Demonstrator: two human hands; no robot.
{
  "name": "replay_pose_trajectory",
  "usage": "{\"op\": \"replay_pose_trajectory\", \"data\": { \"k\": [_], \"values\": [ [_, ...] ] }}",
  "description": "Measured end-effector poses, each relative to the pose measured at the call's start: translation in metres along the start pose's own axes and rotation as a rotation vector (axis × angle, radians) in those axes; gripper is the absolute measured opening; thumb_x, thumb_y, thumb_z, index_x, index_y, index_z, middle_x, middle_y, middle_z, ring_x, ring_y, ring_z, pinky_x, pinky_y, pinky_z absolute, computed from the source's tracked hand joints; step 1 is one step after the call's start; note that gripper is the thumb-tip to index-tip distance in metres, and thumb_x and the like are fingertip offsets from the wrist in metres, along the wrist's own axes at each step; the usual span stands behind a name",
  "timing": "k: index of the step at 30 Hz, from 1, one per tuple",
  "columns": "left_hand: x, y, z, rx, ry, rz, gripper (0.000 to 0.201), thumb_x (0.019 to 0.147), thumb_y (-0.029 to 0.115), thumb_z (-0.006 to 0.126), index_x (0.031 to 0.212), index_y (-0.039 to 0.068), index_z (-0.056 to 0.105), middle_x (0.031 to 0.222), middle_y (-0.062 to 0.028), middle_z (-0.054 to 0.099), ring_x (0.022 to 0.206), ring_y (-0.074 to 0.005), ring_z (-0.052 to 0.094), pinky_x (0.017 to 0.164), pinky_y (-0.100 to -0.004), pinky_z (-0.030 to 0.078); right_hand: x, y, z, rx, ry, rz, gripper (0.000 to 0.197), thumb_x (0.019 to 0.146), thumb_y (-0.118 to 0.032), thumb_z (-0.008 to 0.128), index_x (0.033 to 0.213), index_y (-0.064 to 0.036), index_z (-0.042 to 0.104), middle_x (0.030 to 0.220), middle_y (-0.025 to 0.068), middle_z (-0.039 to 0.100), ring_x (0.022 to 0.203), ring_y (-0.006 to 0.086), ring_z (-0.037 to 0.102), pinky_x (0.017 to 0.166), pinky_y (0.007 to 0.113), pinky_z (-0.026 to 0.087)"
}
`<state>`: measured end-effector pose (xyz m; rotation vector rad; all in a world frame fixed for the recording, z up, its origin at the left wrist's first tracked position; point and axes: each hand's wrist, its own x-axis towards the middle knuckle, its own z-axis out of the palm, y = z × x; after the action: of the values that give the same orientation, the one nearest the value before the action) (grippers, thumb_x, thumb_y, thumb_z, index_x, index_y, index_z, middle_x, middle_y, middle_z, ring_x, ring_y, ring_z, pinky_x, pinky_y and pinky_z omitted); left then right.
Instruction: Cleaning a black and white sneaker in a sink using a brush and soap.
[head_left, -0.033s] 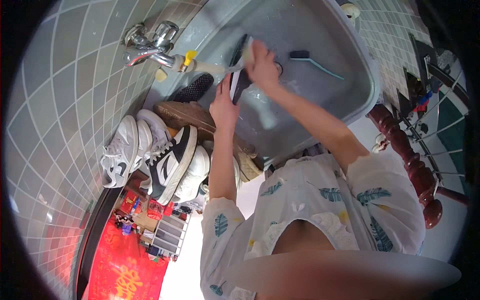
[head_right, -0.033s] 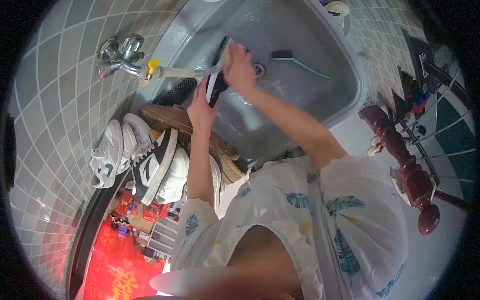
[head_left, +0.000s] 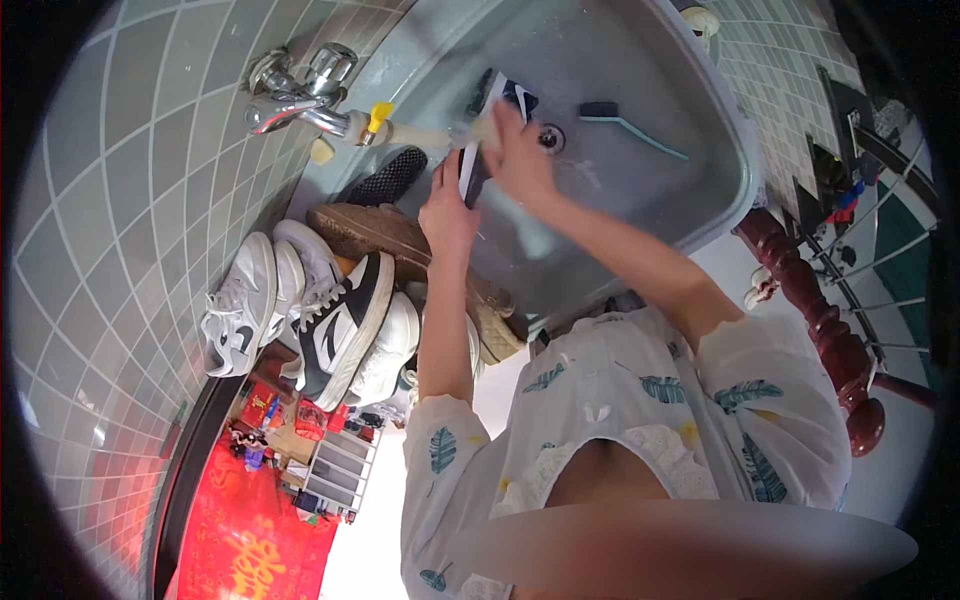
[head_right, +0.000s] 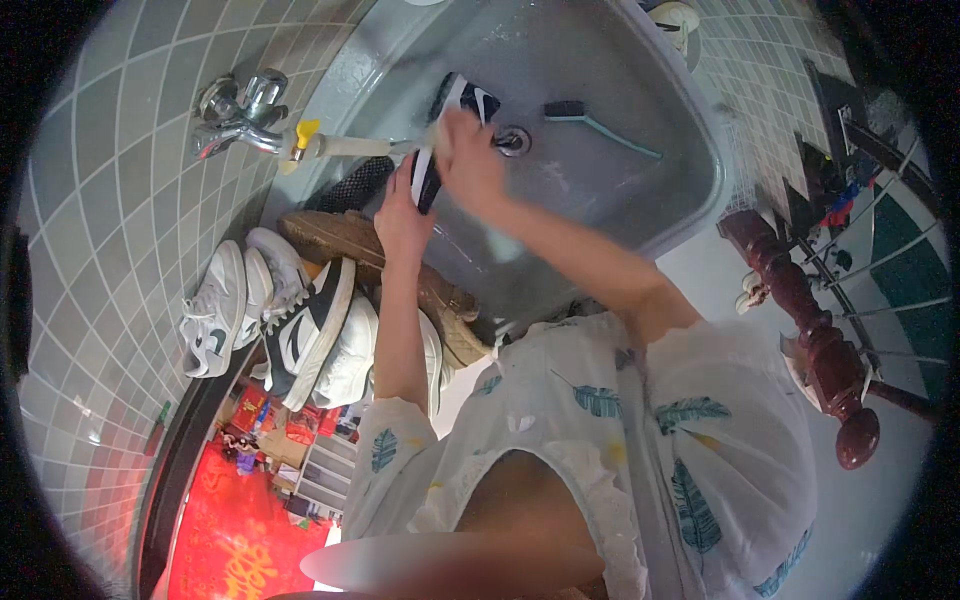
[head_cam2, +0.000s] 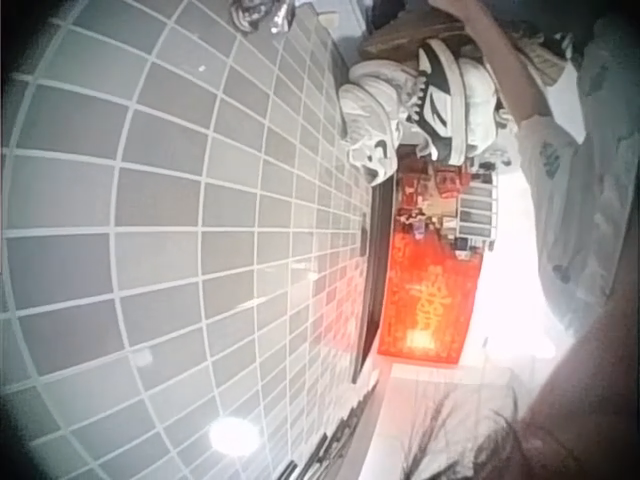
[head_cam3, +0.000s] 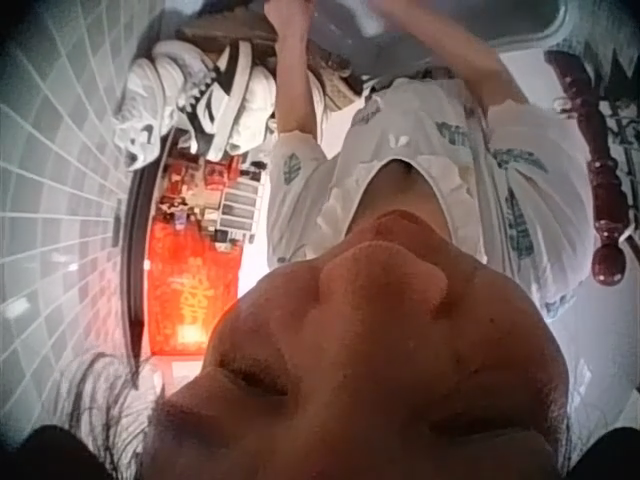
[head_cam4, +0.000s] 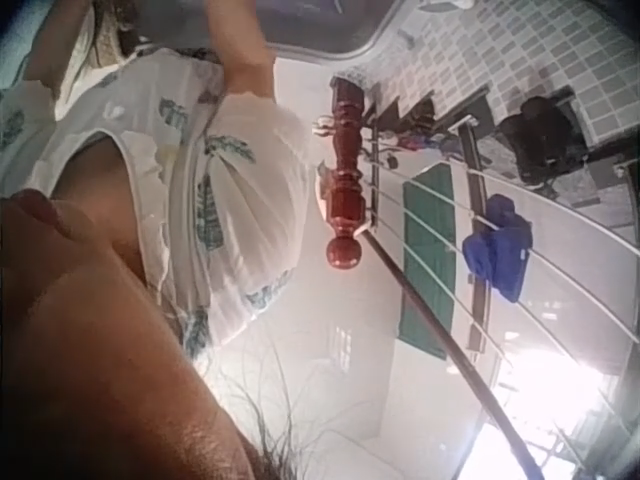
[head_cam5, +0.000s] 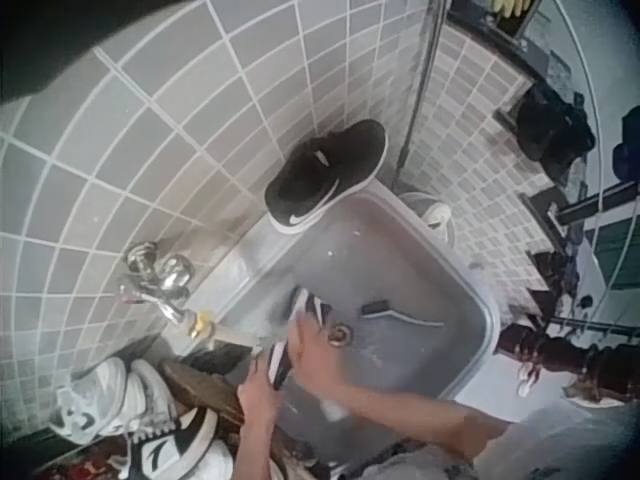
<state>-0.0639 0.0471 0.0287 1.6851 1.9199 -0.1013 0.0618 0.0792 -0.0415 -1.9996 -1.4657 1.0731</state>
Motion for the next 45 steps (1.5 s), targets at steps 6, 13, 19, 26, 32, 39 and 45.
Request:
{"op": "replay_pose_trajectory", "data": {
  "k": [6, 13, 19, 26, 32, 39, 45],
  "values": [
    [0.003, 0.019, -0.009, -0.001, -0.031, -0.027, 0.081, 0.061, 0.005, 0.072, 0.133, 0.017, 0.036, 0.124, -0.0123, 0.052, 0.099, -0.0362, 0.058, 0.077, -0.0452, 0.051, 0.03, 0.008, -0.015, 0.027, -0.053, 0.149, 0.071, 0.078, -0.02, 0.061, 0.14, -0.0144, 0.027, 0.12, 0.028, 0.045, 0.099, 0.0458, 0.051, 0.083, 0.049, 0.046],
    [0.007, 0.011, -0.005, 0.09, 0.003, -0.013, 0.081, 0.064, 0.012, 0.074, 0.134, 0.013, 0.033, 0.126, -0.0131, 0.051, 0.095, -0.0349, 0.061, 0.073, -0.0453, 0.052, -0.008, -0.009, -0.018, 0.148, -0.032, -0.02, 0.063, 0.081, -0.02, 0.059, 0.137, -0.014, 0.031, 0.116, 0.0304, 0.046, 0.094, 0.049, 0.053, 0.079, 0.051, 0.046],
    [0.0, 0.013, -0.002, 0.091, -0.002, -0.071, 0.084, 0.066, 0.011, 0.073, 0.137, 0.016, 0.028, 0.126, -0.0132, 0.05, 0.096, -0.035, 0.061, 0.076, -0.0458, 0.051, -0.041, -0.024, -0.015, 0.19, -0.068, -0.075, 0.072, 0.079, -0.025, 0.062, 0.141, -0.0176, 0.025, 0.111, 0.0294, 0.047, 0.086, 0.0469, 0.057, 0.072, 0.051, 0.05],
    [-0.017, -0.006, 0.014, 0.045, 0.024, -0.044, 0.088, 0.062, 0.009, 0.075, 0.136, 0.02, 0.03, 0.121, -0.0159, 0.054, 0.098, -0.0373, 0.06, 0.077, -0.0445, 0.051, 0.048, 0.03, -0.007, 0.036, 0.018, 0.098, 0.064, 0.08, -0.026, 0.06, 0.136, -0.0108, 0.034, 0.126, 0.0154, 0.049, 0.103, 0.0459, 0.051, 0.088, 0.049, 0.045],
    [0.011, -0.036, 0.061, -0.247, -0.097, -0.006, 0.09, 0.066, 0.012, 0.075, 0.14, 0.009, 0.023, 0.13, -0.0196, 0.046, 0.11, -0.0382, 0.053, 0.086, -0.0442, 0.048, 0.074, 0.123, 0.018, 0.498, -0.15, 0.115, 0.073, 0.08, -0.031, 0.065, 0.142, -0.0139, 0.031, 0.128, 0.0203, 0.049, 0.114, 0.0392, 0.049, 0.098, 0.036, 0.038],
    [0.086, -0.041, 0.1, 0.018, 0.138, 0.009, 0.088, 0.068, 0.03, 0.075, 0.138, 0.005, 0.027, 0.129, -0.023, 0.043, 0.109, -0.0398, 0.052, 0.09, -0.0449, 0.045, -0.019, 0.017, 0.022, 0.007, -0.259, -0.003, 0.066, 0.078, -0.019, 0.061, 0.138, -0.0101, 0.034, 0.125, 0.0188, 0.049, 0.109, 0.043, 0.046, 0.089, 0.046, 0.044],
    [0.119, 0.003, 0.092, 0.083, -0.033, -0.036, 0.084, 0.071, 0.041, 0.07, 0.139, 0.016, 0.028, 0.125, -0.021, 0.046, 0.106, -0.0405, 0.053, 0.088, -0.0474, 0.046, 0.06, 0.042, 0.019, 0.009, 0.07, 0.06, 0.065, 0.076, -0.016, 0.062, 0.134, -0.0045, 0.035, 0.127, 0.0177, 0.047, 0.109, 0.0437, 0.045, 0.088, 0.047, 0.045]
  ]
}}
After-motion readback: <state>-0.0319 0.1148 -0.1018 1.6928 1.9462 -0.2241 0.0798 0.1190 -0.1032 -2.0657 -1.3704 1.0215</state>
